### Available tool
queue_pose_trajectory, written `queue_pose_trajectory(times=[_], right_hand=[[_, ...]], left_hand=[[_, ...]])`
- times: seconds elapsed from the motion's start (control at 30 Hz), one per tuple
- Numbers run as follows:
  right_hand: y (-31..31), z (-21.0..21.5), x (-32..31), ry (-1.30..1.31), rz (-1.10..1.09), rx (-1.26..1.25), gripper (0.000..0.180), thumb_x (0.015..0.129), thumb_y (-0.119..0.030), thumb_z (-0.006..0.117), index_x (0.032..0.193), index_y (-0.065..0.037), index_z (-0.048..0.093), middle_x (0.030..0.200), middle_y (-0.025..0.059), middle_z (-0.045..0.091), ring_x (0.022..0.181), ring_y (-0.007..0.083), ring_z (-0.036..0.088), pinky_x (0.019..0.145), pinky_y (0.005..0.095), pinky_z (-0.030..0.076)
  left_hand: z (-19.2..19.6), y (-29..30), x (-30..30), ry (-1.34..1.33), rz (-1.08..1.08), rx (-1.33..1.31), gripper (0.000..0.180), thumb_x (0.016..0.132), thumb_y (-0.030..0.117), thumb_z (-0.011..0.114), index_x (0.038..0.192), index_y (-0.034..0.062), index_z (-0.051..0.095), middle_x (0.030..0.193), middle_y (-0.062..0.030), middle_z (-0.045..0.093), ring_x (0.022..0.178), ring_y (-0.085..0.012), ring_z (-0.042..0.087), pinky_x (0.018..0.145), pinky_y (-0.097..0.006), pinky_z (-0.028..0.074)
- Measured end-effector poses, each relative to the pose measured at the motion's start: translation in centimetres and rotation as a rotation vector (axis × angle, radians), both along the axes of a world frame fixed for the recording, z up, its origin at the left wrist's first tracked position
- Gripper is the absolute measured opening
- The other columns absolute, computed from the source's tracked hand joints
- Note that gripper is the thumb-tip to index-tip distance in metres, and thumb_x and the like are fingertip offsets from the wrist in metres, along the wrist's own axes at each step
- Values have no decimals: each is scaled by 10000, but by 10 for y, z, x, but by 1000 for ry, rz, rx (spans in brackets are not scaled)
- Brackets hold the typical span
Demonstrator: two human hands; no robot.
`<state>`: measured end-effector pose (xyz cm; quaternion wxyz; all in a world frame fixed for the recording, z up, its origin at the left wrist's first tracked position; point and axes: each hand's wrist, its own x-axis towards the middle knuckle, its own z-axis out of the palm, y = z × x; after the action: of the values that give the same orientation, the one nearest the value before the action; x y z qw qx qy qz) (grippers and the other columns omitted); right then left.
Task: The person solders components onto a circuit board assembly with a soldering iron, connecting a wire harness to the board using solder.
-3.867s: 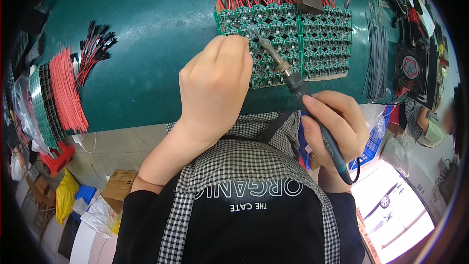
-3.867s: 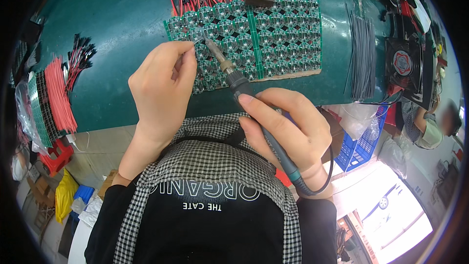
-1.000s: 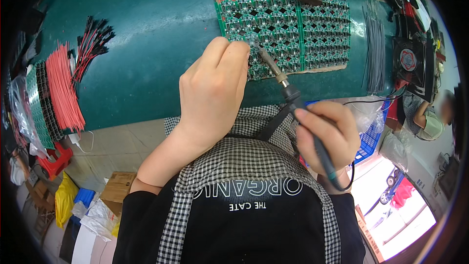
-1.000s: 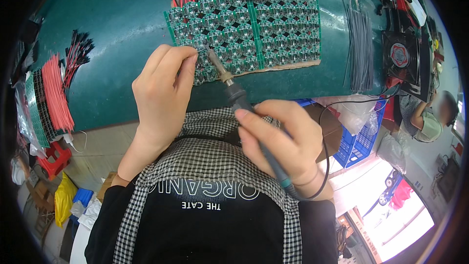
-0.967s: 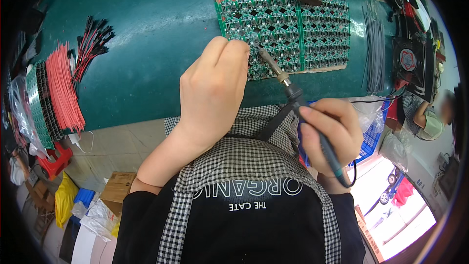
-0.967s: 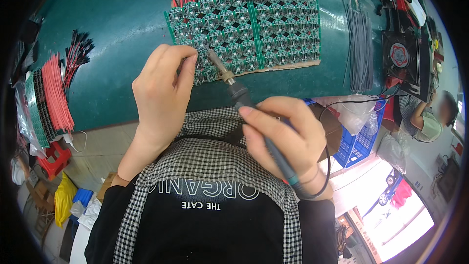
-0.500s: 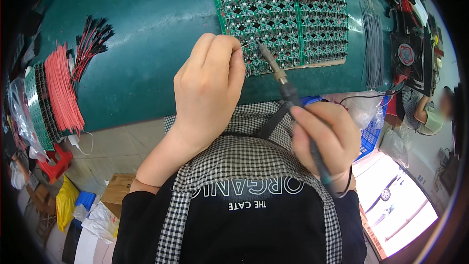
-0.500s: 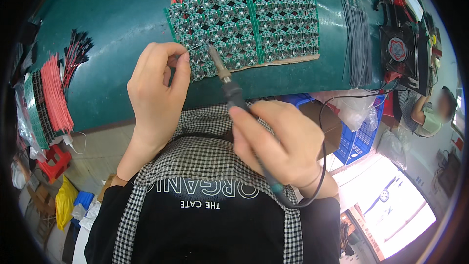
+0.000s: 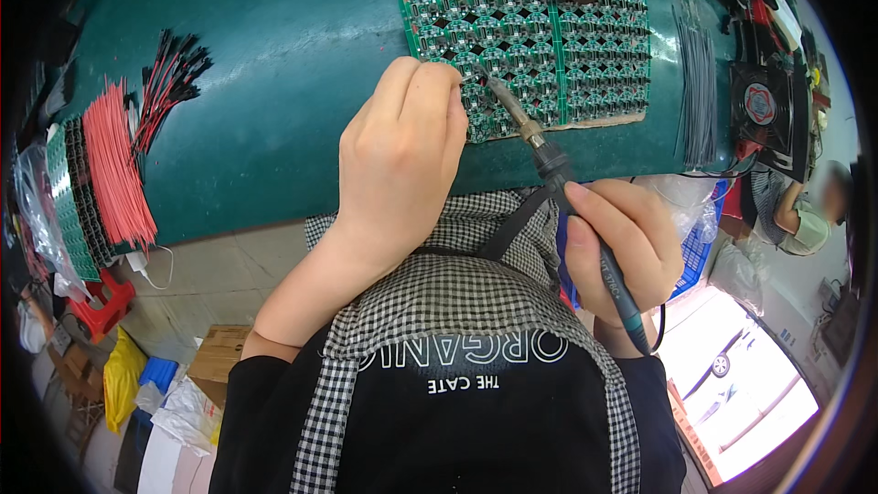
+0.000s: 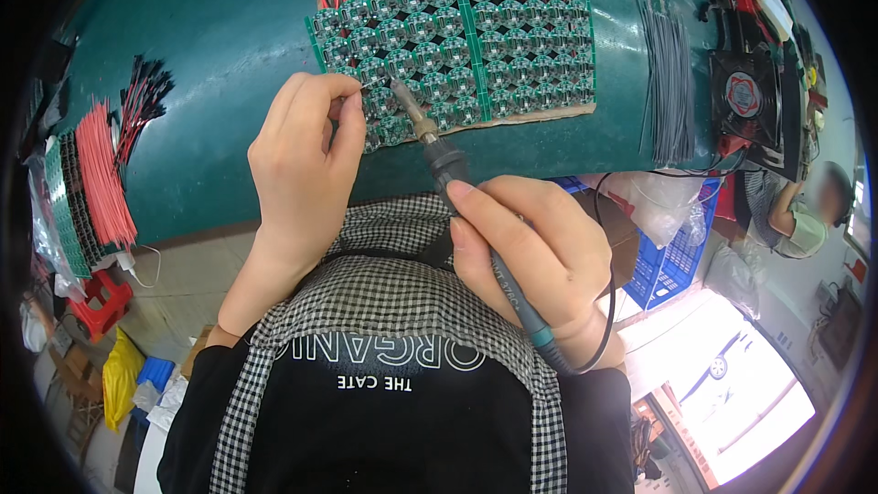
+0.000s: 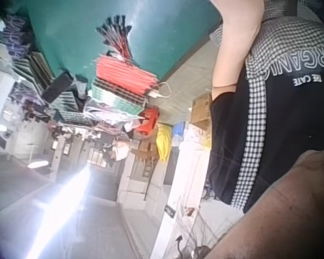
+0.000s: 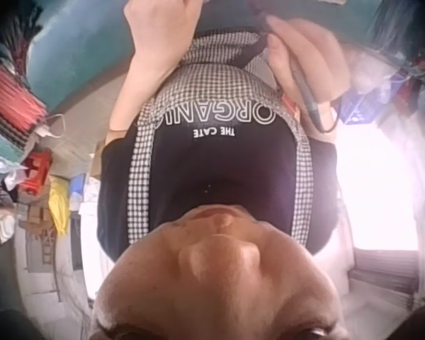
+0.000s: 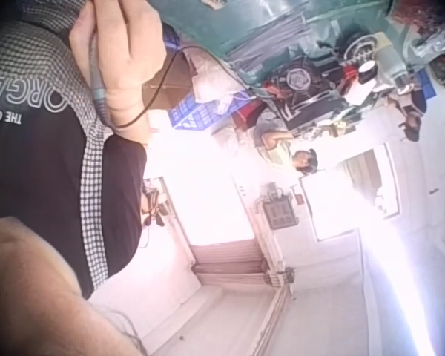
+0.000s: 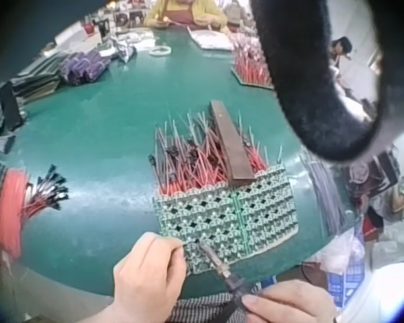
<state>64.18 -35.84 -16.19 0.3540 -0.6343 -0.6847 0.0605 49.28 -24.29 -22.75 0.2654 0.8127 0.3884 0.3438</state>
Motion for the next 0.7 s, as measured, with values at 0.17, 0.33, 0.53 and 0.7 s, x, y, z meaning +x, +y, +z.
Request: queue_pose_trajectory(times=[0.17, 0.33, 0.53, 0.7], right_hand=[[-2, -3, -1, -41, 33, -1, 286, 680, 19, 707, 965, 18, 684, 806, 108, 631, 667, 222, 625, 555, 288, 505], [-18, -3, 11, 54, 55, 61, 213, 723, 5, 651, 930, 55, 663, 765, 126, 627, 611, 234, 616, 526, 300, 504], [-25, -8, 13, 67, 76, 66, 204, 734, -8, 624, 921, 67, 652, 751, 129, 626, 590, 231, 615, 503, 301, 494], [-22, -13, 11, 88, 51, 55, 232, 708, -5, 663, 936, 37, 666, 768, 119, 629, 617, 233, 630, 529, 296, 509]], left_hand=[[2, -2, 1, 27, 7, -12, 139, 775, 0, 645, 881, 39, 565, 804, -87, 537, 630, -256, 577, 554, -335, 480], [8, -12, -9, 22, 16, -60, 154, 766, -17, 647, 884, 49, 573, 773, -74, 530, 577, -219, 562, 508, -319, 464], [-3, -18, -10, -11, -33, 10, 154, 762, -24, 646, 879, 29, 562, 795, -72, 552, 597, -205, 580, 521, -290, 483], [-3, -17, -8, 17, -38, 20, 154, 764, -24, 645, 880, 28, 559, 809, -71, 550, 600, -214, 581, 525, -299, 485]])
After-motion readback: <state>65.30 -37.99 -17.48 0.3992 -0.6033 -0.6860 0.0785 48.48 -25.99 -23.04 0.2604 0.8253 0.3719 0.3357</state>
